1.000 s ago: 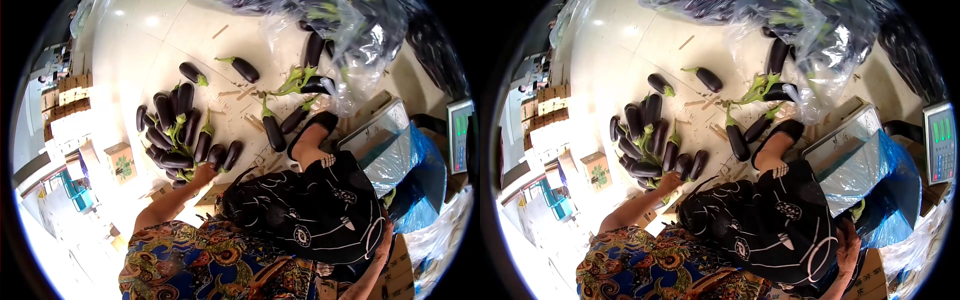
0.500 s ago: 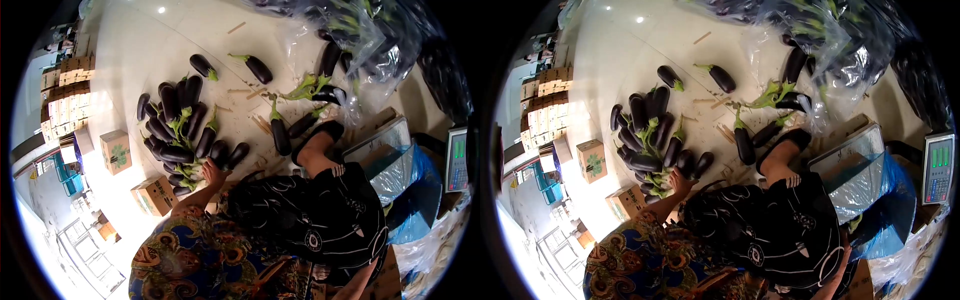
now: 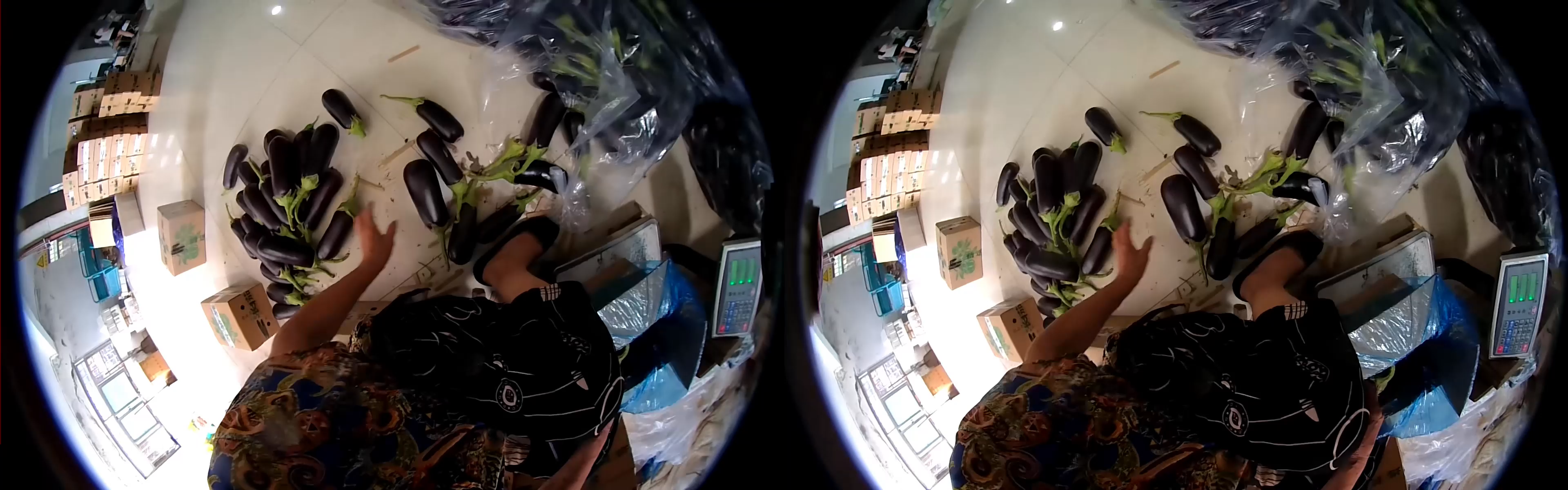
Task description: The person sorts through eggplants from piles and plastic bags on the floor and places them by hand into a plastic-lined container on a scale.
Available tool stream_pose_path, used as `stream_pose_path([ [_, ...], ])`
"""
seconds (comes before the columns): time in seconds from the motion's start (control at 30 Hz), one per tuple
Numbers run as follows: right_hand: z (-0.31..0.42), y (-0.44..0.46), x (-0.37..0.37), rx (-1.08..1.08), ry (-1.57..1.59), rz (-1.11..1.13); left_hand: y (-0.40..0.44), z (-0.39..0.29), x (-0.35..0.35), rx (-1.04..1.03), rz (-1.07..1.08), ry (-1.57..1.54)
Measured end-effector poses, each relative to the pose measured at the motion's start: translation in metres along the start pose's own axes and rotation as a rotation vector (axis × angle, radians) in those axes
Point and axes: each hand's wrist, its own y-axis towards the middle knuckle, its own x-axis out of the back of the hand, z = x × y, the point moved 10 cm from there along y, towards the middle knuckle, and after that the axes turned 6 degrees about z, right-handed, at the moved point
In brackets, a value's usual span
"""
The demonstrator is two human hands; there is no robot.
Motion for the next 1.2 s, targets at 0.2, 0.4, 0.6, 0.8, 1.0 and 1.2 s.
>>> stream_pose_path([
  [0.2, -0.002, -0.005, -0.006, -0.023, 0.018, -0.004, -0.024, 0.168, 0.048, 0.479, 0.288, 0.368],
  [0.4, -0.015, 0.010, 0.022, 0.094, 0.046, 0.007, 0.002, 0.109, -0.004, 0.455, 0.399, 0.033],
  [0.6, 0.054, -0.015, -0.032, 0.308, -0.646, -0.010, 0.034, -0.037, -0.005, 0.055, 0.116, -0.218],
  [0.8, 0.039, -0.002, -0.032, 0.288, -0.510, -0.035, 0.046, -0.092, -0.039, 0.140, 0.182, -0.009],
  [1.0, 0.009, -0.002, -0.010, 0.268, -0.343, -0.057, 0.039, -0.094, -0.056, 0.032, 0.065, 0.000],
  [1.2, 0.001, 0.001, -0.013, 0.351, -0.603, -0.023, 0.046, -0.104, -0.066, 0.209, 0.098, 0.134],
])
